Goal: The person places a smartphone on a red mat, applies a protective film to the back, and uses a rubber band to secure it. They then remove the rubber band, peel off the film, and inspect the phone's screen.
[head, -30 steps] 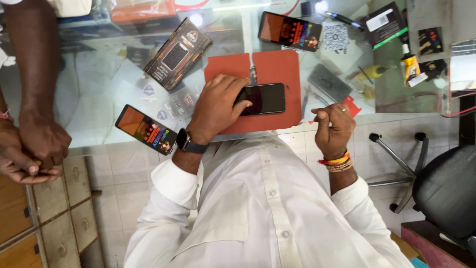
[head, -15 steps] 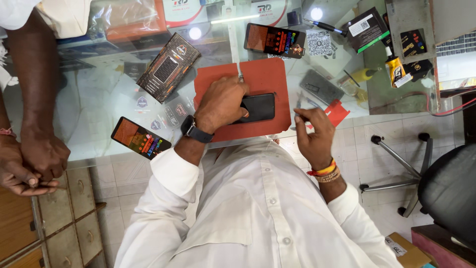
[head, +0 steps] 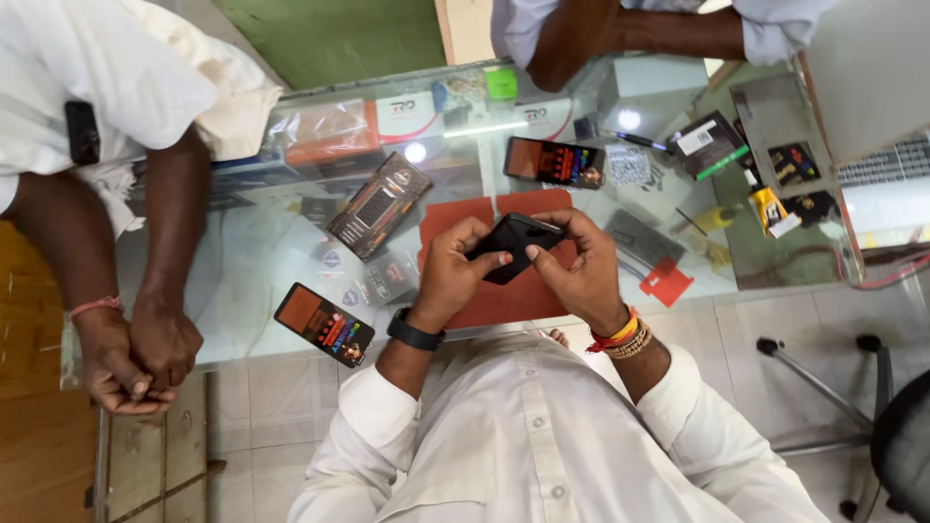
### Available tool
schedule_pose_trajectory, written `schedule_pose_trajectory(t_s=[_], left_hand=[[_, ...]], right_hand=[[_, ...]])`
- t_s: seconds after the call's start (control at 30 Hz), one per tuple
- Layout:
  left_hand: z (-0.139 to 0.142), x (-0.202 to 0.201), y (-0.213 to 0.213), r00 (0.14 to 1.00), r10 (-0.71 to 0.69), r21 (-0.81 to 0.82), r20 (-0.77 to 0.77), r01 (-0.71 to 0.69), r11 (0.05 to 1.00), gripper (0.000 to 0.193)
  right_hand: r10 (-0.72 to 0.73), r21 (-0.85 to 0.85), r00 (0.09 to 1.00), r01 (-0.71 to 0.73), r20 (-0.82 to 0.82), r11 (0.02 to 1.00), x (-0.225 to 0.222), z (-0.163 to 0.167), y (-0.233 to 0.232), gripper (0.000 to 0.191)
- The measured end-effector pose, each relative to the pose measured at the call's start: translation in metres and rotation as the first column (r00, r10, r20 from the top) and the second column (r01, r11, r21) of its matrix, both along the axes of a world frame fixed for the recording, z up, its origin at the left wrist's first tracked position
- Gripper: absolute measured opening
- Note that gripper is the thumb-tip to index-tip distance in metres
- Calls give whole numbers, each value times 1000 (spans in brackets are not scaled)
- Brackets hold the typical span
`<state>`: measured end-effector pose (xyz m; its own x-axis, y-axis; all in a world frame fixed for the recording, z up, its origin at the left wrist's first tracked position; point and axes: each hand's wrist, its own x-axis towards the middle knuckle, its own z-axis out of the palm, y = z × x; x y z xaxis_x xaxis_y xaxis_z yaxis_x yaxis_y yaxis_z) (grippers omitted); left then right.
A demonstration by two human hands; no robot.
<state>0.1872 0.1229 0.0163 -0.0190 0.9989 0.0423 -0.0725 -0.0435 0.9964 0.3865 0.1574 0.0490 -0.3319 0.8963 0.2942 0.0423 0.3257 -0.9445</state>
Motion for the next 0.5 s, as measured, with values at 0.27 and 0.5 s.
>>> schedule_pose_trajectory(t_s=[0.27,0.5], left_hand=[[-28,4,-7,996,66,76,52,-70,995,22],[-33,5,-2,996,39,33,74,-41,999,22]], right_hand=[[48,73,999,-49,16,996,-11,0,9,18],[15,92,993,-25,117,995,-14,5,14,11]])
